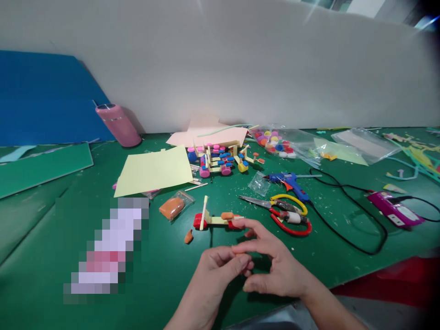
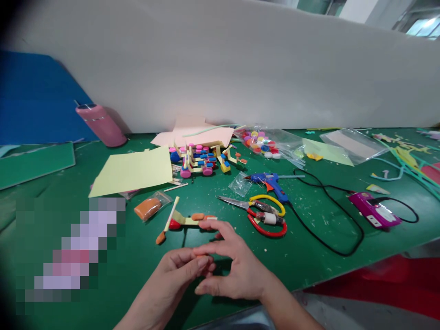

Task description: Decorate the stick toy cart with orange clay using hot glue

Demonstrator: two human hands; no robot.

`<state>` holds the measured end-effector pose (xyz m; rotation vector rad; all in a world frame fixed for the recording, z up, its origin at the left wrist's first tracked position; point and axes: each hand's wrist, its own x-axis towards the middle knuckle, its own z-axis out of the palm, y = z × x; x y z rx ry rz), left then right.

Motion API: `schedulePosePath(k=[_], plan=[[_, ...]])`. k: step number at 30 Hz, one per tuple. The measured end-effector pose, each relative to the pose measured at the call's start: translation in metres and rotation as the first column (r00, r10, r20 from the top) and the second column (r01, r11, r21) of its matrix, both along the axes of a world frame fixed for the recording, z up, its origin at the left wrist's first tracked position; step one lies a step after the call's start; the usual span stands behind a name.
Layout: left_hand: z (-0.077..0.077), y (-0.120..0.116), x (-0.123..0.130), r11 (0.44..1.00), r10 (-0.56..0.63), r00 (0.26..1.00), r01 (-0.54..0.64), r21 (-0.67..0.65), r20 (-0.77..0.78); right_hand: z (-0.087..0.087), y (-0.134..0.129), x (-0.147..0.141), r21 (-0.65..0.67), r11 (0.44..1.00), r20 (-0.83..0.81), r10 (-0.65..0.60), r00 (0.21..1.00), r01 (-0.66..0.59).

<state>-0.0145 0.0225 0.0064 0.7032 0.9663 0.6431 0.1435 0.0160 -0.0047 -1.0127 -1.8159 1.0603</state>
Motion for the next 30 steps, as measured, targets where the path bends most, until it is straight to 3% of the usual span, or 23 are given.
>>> schedulePosePath(k=[12, 21, 30], plan=[[0.002, 0.001, 0.001, 0.999, 0.032, 0.999, -0.032, -0.027, 0.036, 0.004, 0.001, 0.005, -0.040, 0.999, -0.066, 0.001, 0.998, -0.004], [0.000, -0.001, 0.000, 1.000, -0.013, 0.999, 0.013, 0.002, 0.033, 0.012, 0.004, 0.004, -0.080, 0.995, -0.044, 0.051, 0.998, -0.054], [0.004, 0.000, 0.000, 1.000, 0.023, 0.999, -0.022, -0.010, 0.031, 0.010, 0.000, 0.003, -0.039, 0.999, -0.056, 0.031, 0.998, -0.033]])
